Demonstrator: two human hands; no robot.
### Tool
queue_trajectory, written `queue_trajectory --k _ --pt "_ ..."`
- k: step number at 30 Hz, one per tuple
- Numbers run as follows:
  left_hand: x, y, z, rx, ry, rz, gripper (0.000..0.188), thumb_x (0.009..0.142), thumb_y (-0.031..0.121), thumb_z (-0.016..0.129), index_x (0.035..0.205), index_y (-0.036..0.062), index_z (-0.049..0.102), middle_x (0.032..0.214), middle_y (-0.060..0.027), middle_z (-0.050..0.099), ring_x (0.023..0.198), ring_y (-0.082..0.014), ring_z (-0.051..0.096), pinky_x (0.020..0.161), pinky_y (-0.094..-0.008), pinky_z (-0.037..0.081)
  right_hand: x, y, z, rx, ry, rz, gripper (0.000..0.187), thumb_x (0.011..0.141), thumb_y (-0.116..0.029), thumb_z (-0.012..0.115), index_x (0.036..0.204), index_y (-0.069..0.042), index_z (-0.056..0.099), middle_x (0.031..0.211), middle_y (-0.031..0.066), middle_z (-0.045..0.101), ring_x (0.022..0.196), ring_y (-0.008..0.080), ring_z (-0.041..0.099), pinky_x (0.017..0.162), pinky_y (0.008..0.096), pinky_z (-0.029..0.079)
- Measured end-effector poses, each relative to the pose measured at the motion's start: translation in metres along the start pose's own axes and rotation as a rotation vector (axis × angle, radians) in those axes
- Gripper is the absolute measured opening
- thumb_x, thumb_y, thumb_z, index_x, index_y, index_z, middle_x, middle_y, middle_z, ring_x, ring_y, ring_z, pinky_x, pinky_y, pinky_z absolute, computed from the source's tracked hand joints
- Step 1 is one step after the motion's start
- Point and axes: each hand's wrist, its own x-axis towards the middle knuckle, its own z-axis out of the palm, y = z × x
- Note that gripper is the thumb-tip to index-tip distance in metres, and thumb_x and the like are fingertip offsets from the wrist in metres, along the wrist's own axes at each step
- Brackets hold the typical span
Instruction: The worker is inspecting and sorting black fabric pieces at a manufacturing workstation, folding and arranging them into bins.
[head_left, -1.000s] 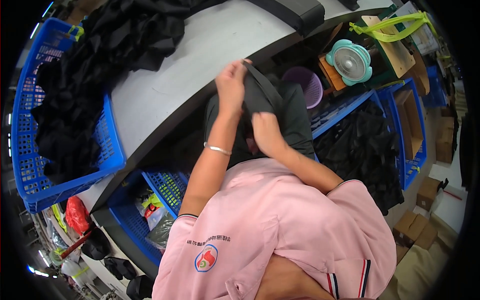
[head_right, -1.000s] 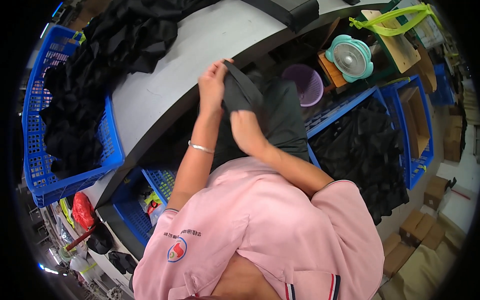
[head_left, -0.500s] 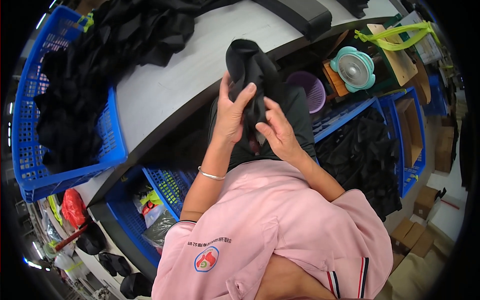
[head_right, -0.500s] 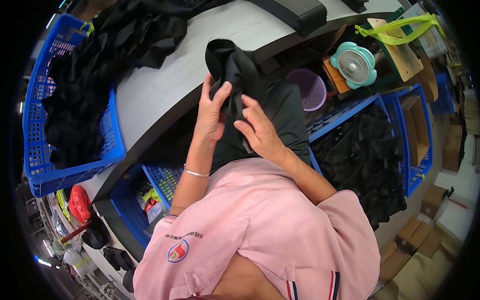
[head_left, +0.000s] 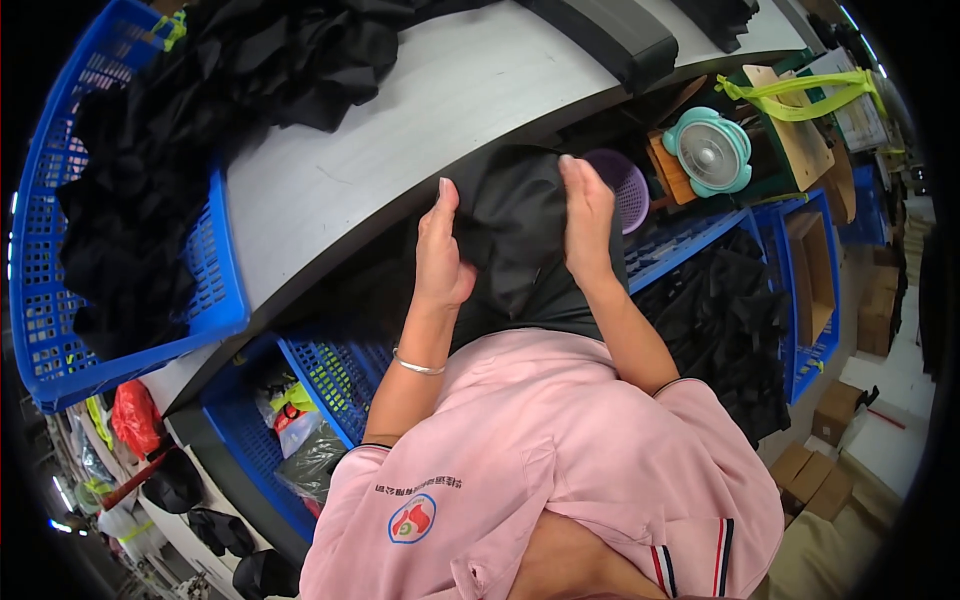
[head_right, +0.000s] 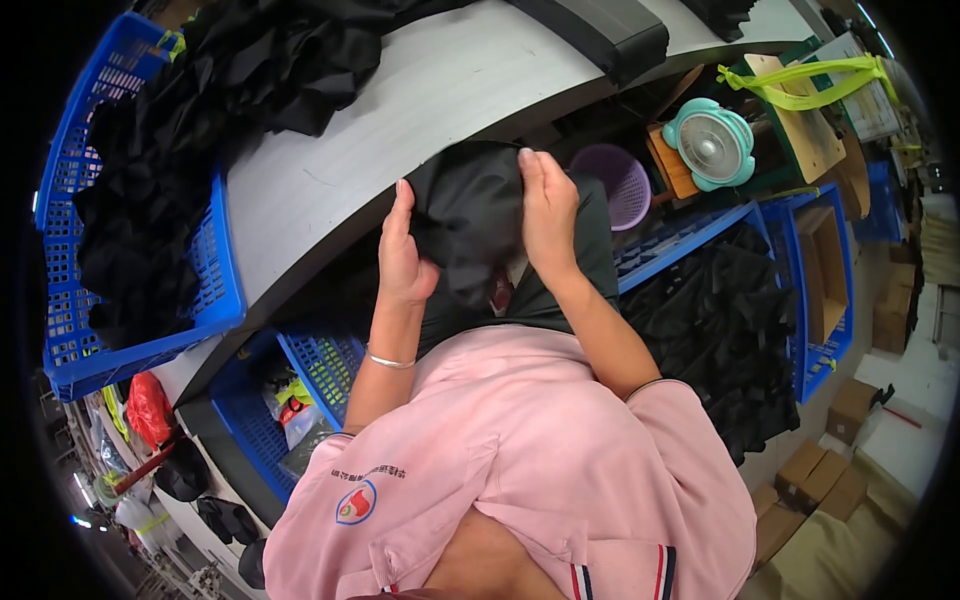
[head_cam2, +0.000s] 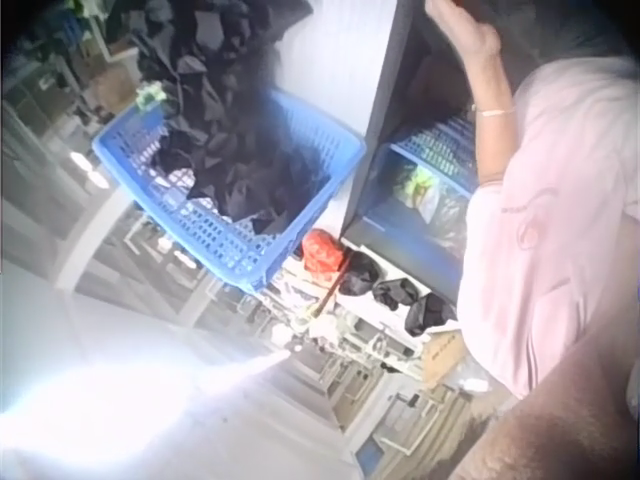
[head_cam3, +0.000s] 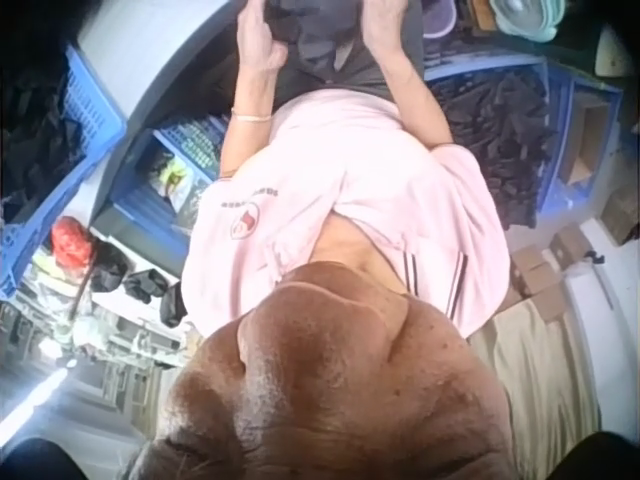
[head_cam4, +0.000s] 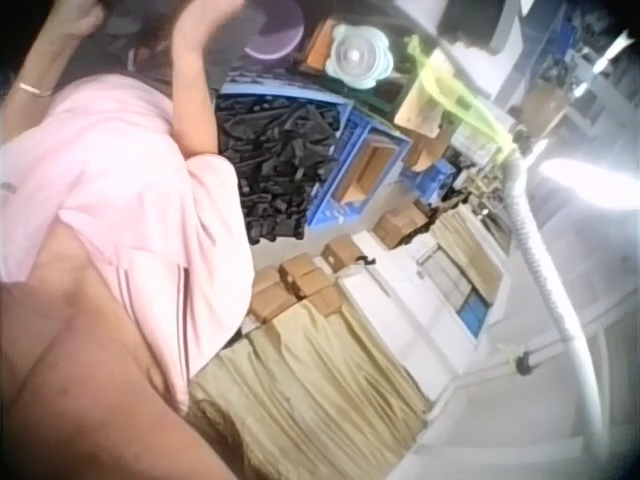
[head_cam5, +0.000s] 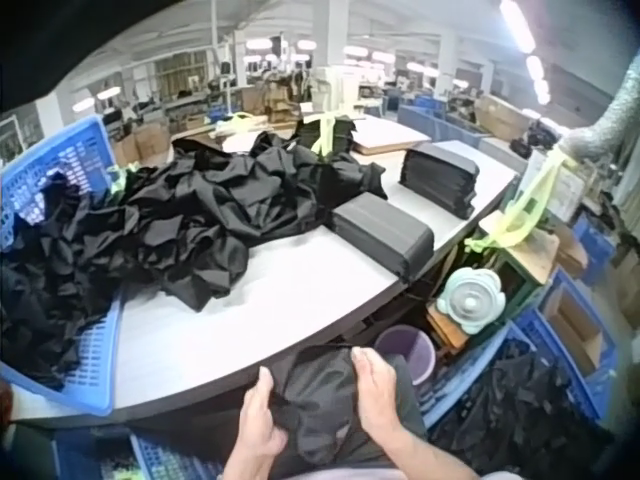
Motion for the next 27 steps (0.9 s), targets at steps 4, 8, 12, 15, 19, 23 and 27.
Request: queue_trajectory --k 4,8,12,15,19,23,27 --pt "-0.003 0.004 -0.005 -0.291 -0.154 -0.306 0.055 0.105 0.048 0.042 0.13 0.0019 0.059 0.128 -0.011 0.065 0.116 -0.0227 0.063 0.103 -0.0386 0.049 -0.001 0.028 0.027 0.336 -0.39 0.311 0.025 0.098 -0.02 0.062 0.078 -0.005 0.062 0.069 -0.0011 0.054 0.071 0.0038 0.048 0.063 0.0253 0.043" --pt "-0.015 -0.009 -0.004 -0.448 -0.435 -0.395 0.068 0.099 0.064 0.039 0.133 0.0079 0.058 0.129 -0.0116 0.064 0.119 -0.0255 0.061 0.104 -0.0415 0.048 -0.017 -0.006 0.035 0.327 -0.516 0.036 0.02 0.094 -0.021 0.063 0.076 -0.011 0.062 0.072 0.0013 0.058 0.071 0.0096 0.056 0.064 0.0306 0.046" --pt "-0.015 -0.008 -0.006 -0.661 -0.407 -0.462 0.075 0.099 0.068 0.035 0.138 0.0068 0.054 0.136 -0.0139 0.06 0.124 -0.0312 0.058 0.109 -0.0449 0.044 -0.01 0.018 0.033 -0.449 -0.56 -0.652 0.019 0.091 -0.024 0.063 0.077 -0.011 0.062 0.073 0.0041 0.06 0.073 0.0162 0.06 0.065 0.0341 0.048" --pt "-0.024 0.005 -0.001 -0.541 -0.337 -0.347 0.048 0.104 0.041 0.048 0.127 0.0024 0.063 0.132 -0.0108 0.063 0.12 -0.025 0.06 0.1 -0.0384 0.049 0.01 0.03 0.027 -0.559 -0.634 -0.802 0.02 0.09 -0.027 0.062 0.077 -0.011 0.062 0.074 0.0071 0.061 0.073 0.0222 0.061 0.066 0.0367 0.048" --pt "-0.002 -0.01 -0.07 0.724 -0.464 -0.19 0.036 0.091 0.006 0.064 0.126 0.0007 0.061 0.132 -0.0097 0.062 0.118 -0.019 0.058 0.101 -0.0338 0.047 0.022 0.08 0.013 -0.408 -0.687 -0.685 0.023 0.09 -0.031 0.061 0.085 -0.01 0.068 0.087 0.0151 0.068 0.081 0.0303 0.065 0.073 0.0413 0.05" --pt "-0.018 -0.044 -0.1 0.907 -0.419 0.197 0.043 0.091 0.011 0.063 0.132 -0.0002 0.056 0.137 -0.0164 0.058 0.129 -0.0244 0.053 0.109 -0.0364 0.041 -0.012 0.077 0.024 -0.648 -0.964 -0.716 0.03 0.092 -0.032 0.059 0.103 -0.008 0.073 0.103 0.0169 0.071 0.093 0.0315 0.067 0.082 0.0402 0.051" --pt "-0.028 -0.04 -0.093 0.977 -0.374 0.248 0.044 0.092 0.012 0.063 0.133 0.0001 0.055 0.138 -0.0165 0.057 0.13 -0.0249 0.052 0.109 -0.0365 0.04 -0.069 0.08 0.036 -0.352 -0.871 -0.674 0.036 0.089 -0.023 0.066 0.12 -0.004 0.066 0.112 0.0191 0.068 0.104 0.0294 0.066 0.093 0.0406 0.05"
